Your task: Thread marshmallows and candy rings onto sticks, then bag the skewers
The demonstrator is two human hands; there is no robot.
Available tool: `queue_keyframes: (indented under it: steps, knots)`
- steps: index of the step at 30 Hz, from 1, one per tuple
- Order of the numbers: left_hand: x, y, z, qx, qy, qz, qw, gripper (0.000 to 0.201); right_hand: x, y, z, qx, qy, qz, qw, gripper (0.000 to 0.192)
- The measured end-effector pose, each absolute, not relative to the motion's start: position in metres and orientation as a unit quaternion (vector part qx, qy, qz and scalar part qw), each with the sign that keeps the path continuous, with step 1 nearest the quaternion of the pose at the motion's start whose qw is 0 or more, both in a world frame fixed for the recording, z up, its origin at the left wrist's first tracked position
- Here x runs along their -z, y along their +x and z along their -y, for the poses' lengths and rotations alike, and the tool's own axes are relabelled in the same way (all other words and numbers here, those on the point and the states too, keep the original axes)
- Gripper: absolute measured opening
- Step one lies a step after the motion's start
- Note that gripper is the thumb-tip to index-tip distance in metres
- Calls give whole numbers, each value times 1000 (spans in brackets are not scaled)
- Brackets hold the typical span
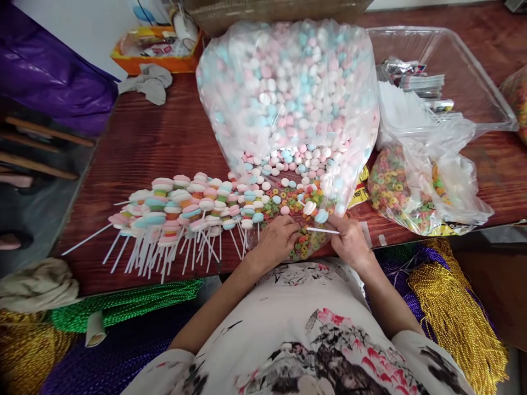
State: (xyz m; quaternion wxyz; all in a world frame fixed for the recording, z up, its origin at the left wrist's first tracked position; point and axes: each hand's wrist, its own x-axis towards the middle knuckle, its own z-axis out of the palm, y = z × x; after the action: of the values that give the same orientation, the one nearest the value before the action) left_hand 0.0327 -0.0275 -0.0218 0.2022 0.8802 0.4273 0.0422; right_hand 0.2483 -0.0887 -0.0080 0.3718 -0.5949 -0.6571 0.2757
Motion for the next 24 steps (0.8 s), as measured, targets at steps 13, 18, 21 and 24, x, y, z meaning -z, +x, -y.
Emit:
queue_keyframes:
  steps: [13, 18, 21, 24]
  knots:
    - [27, 24, 35, -68, 889, -402, 210, 30, 29, 251, 101, -242, -584, 694, 346, 27]
    - [27, 27, 34, -163, 865, -404, 250, 20, 26, 256, 109, -237, -563, 710, 351, 23]
    - [24, 22, 32, -298, 757, -419, 404, 10, 18, 254, 116, -245, -540, 725, 351, 21]
    - [14, 16, 28, -378, 542, -442, 607, 15, 10, 246, 121, -273, -517, 733, 348, 19]
